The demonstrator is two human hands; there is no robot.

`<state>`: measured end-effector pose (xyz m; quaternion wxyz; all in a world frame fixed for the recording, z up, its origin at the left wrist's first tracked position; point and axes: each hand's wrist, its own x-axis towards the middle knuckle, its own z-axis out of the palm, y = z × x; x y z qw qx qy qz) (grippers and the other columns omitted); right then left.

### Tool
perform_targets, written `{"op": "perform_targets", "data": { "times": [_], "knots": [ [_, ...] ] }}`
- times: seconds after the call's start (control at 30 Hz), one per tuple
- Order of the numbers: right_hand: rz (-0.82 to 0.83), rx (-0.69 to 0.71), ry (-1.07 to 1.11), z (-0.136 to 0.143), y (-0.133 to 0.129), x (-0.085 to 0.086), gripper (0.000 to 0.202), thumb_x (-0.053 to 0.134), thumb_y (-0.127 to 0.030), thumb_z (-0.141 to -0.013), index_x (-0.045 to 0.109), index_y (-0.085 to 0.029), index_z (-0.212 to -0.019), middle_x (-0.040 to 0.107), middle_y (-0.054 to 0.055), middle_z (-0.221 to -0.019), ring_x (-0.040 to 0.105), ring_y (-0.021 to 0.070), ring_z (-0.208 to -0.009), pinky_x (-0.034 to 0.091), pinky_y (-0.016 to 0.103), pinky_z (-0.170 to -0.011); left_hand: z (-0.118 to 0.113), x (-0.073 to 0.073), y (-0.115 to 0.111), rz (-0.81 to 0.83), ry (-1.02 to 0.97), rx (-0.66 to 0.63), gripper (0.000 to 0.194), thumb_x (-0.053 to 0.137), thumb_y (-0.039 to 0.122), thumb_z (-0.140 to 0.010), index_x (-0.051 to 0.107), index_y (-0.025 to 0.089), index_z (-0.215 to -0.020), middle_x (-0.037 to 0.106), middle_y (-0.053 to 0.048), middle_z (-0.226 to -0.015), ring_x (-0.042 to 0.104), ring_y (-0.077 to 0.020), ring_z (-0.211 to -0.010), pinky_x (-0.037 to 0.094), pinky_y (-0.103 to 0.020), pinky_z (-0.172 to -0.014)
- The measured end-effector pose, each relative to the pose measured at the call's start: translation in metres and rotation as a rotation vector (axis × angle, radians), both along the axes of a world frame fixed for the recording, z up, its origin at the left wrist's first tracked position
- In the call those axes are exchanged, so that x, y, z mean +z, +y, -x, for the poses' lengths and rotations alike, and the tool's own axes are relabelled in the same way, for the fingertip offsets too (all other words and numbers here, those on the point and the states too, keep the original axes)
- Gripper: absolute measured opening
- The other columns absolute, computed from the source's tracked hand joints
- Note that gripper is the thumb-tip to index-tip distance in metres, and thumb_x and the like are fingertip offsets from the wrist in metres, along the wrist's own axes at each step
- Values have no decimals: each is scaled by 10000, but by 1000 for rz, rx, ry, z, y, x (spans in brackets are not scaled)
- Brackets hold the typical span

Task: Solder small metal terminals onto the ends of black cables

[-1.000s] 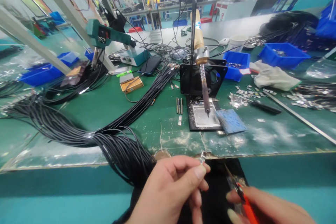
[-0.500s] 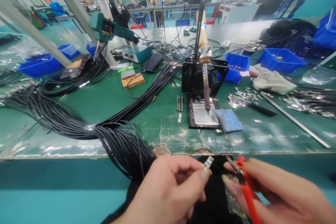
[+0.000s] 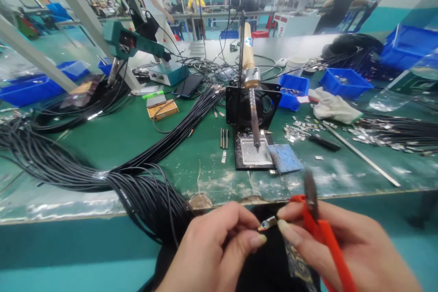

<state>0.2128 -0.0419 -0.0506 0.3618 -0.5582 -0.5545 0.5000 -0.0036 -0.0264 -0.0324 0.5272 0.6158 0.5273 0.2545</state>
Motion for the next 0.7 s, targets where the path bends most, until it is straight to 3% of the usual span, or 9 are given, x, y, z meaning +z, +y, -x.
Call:
{"op": "perform_targets", "data": {
  "times": [0.23,0.33,0.47,0.57,0.63,0.7],
  "knots": [
    [222,-157,371,39,1,-14,360,776,-532,-833,668,-202,-738,541,-38,-625,445,101,-590,395,226,-569,1,0,-5,89,-153,94,105,681,252,-902,694,208,-808,661,31,-697,511,-127,-638,402,-217,-603],
    [275,-150,513,51,-5,-23,435,747,-578,-845,595,-192,-713,487,-46,-595,407,103,-581,356,251,-571,0,0,-7,148,-237,145,112,686,265,-901,703,202,-809,685,16,-698,549,-136,-658,421,-222,-629],
    [255,-138,435,47,-7,-27,442,702,-601,-871,596,-197,-724,503,-42,-603,423,104,-569,362,248,-555,0,-1,-8,196,-281,175,87,728,292,-889,726,207,-868,715,9,-710,615,-141,-684,456,-219,-665],
    [-21,-144,90,21,-4,-23,331,740,-533,-857,667,-221,-777,607,-19,-650,508,114,-547,393,237,-512,3,-2,-8,188,-275,159,172,750,313,-883,757,228,-1032,717,14,-710,628,-141,-678,471,-218,-667],
    [-372,-12,-172,-1,1,-19,255,798,-441,-817,674,-227,-753,608,-17,-605,502,121,-493,383,254,-474,5,-3,-8,173,-253,105,216,744,338,-895,785,227,-1076,735,-5,-726,635,-144,-677,484,-220,-663],
    [-613,93,-411,-20,8,-15,276,760,-379,-854,613,-235,-670,579,-14,-565,496,133,-482,372,278,-479,7,-4,-7,163,-232,61,216,737,356,-903,819,218,-1048,763,-31,-752,647,-149,-679,495,-217,-652]
  ]
}}
